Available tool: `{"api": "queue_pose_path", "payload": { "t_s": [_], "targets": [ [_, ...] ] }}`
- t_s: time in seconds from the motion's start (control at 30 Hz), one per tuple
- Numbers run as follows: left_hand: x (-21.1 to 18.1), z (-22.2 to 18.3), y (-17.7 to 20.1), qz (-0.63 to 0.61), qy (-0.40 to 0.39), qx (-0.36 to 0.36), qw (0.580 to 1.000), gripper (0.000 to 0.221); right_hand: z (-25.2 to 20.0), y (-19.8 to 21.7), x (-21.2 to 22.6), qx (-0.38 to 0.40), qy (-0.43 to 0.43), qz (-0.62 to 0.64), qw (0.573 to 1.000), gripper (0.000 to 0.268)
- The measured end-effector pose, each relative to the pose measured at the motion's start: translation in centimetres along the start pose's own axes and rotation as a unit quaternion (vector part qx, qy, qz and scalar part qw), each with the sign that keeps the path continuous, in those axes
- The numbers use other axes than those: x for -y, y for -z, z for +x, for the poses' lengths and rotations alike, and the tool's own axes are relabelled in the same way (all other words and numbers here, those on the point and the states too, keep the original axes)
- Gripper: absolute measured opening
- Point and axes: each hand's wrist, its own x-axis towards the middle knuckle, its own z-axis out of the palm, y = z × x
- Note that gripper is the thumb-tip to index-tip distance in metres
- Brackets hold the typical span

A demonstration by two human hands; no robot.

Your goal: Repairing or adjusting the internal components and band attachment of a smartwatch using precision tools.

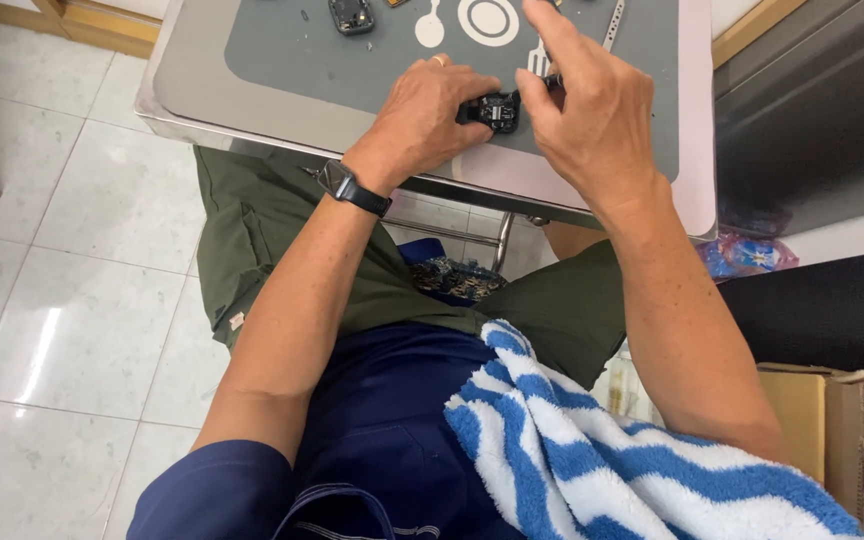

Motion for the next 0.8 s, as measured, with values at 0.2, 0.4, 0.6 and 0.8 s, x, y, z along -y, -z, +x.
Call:
{"api": "queue_pose_path", "payload": {
  "t_s": [0.2,0.4,0.6,0.8],
  "targets": [
    [0.0,0.0,-0.1,0.005,0.004,-0.001,1.000,0.044,0.2,0.4,0.2,0.011,0.008,0.010,1.000,0.056],
    [-0.3,0.0,0.2,0.002,-0.008,-0.007,1.000,0.041,0.0,0.0,-0.1,-0.024,0.053,-0.012,0.998,0.048],
    [0.7,0.0,-0.5,0.039,-0.021,-0.020,0.999,0.043,0.3,1.9,0.0,-0.034,0.068,0.017,0.997,0.050],
    [2.3,0.5,2.2,0.085,0.006,0.012,0.996,0.046,-0.1,2.6,-4.7,-0.037,0.002,-0.018,0.999,0.018]
  ]
}}
